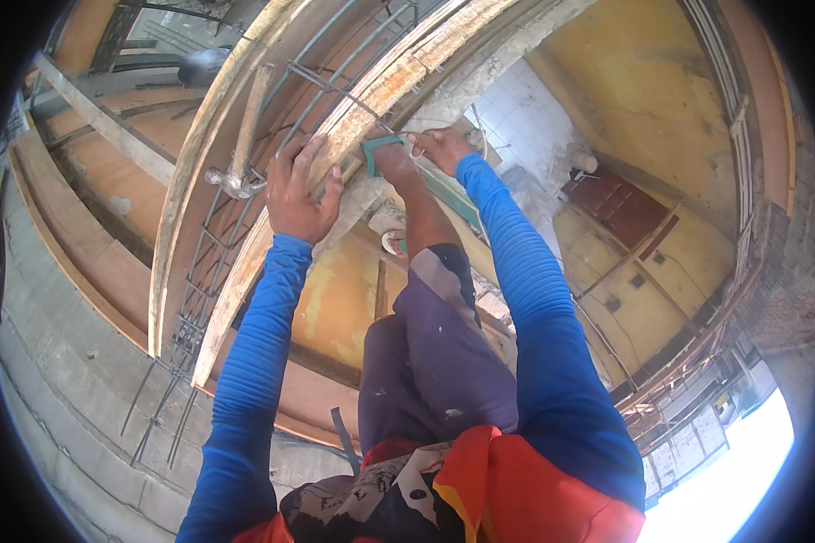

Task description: The person is assembling wooden formwork for a concrete structure at a construction site. They use a hammer to drive nails into wooden planks and rebar supports, securing the framework. The person also handles a bucket and a water bottle while working on the elevated structure.

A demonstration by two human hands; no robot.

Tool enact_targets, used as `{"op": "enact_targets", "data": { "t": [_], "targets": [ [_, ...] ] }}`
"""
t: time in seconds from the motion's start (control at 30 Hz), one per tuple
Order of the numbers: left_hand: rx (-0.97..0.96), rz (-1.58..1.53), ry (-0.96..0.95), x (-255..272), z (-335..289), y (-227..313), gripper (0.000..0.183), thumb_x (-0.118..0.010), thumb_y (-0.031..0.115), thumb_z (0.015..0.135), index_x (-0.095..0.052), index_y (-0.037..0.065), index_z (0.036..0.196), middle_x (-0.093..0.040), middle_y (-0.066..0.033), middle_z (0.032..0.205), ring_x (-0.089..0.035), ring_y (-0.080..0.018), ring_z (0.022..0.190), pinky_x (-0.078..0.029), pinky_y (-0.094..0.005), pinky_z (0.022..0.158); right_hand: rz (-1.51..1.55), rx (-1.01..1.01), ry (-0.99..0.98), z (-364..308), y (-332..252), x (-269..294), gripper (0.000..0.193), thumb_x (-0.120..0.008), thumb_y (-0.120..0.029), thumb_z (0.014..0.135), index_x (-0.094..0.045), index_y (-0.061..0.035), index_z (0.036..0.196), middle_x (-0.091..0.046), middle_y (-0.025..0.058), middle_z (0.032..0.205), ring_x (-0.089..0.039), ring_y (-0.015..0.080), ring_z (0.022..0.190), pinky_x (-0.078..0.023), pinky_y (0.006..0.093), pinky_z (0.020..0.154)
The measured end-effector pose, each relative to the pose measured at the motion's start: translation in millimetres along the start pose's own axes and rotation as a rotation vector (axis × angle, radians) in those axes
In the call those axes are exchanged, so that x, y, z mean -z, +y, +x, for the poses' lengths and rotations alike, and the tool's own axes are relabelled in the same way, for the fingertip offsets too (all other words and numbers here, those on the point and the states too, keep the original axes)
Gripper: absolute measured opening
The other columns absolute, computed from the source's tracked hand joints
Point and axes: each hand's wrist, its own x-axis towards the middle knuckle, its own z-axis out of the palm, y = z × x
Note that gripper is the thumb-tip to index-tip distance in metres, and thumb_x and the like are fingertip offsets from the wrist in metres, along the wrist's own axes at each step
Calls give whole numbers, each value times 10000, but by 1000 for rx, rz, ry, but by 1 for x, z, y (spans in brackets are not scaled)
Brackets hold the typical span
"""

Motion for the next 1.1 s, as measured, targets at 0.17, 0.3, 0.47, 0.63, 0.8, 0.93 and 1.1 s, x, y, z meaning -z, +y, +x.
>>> {"op": "enact_targets", "data": {
  "t": [0.17,0.3,0.47,0.63,0.8,0.93,1.1],
  "targets": [
    [37,40,26,4,-13,-11,444,-704,172,811,-620,128,1245,-596,-139,1177,-583,-355,1035,-483,-451,879,-216,314,268,-72,-143,76,414,-667,-409,923,-698,-19,787,-650,83,686,-595,178,639,-484,382,652],
    [26,32,21,2,-12,-13,469,-708,194,810,-607,148,1267,-586,-130,1158,-572,-345,990,-475,-448,855,-236,348,-178,-147,-132,-21,337,-596,-334,989,-703,-31,889,-692,105,777,-628,236,721,-494,384,719],
    [-13,12,17,-1,-3,-7,469,-707,185,807,-609,144,1264,-588,-128,1157,-576,-343,994,-477,-444,860,-181,2,-50,-7,14,-12,528,-519,-548,962,-730,-81,837,-703,184,906,-661,311,916,-476,392,904],
    [30,38,34,4,-13,-11,463,-707,175,801,-617,142,1254,-592,-120,1159,-580,-336,1000,-479,-443,865,-212,264,417,-61,-124,86,458,-615,-417,955,-688,14,822,-677,152,741,-615,230,642,-486,364,658],
    [49,-10,15,4,-10,-10,439,-695,160,815,-623,133,1248,-599,-134,1174,-587,-345,1036,-486,-446,880,-174,456,-358,-152,-113,-27,466,-517,-373,1021,-657,16,808,-645,191,778,-622,317,744,-478,426,751],
    [27,-20,-1,3,-3,-4,420,-685,150,826,-627,127,1242,-602,-143,1177,-590,-351,1051,-489,-445,886,-271,61,-106,-25,15,-36,476,-537,-464,995,-677,-42,826,-647,156,785,-634,286,747,-490,385,757],
    [22,-10,25,5,-14,-12,420,-694,162,825,-625,138,1238,-601,-115,1153,-585,-329,1001,-480,-437,868,-130,242,651,-21,-66,86,436,-691,-396,905,-683,20,773,-630,112,650,-561,176,589,-456,327,617]
  ]
}}
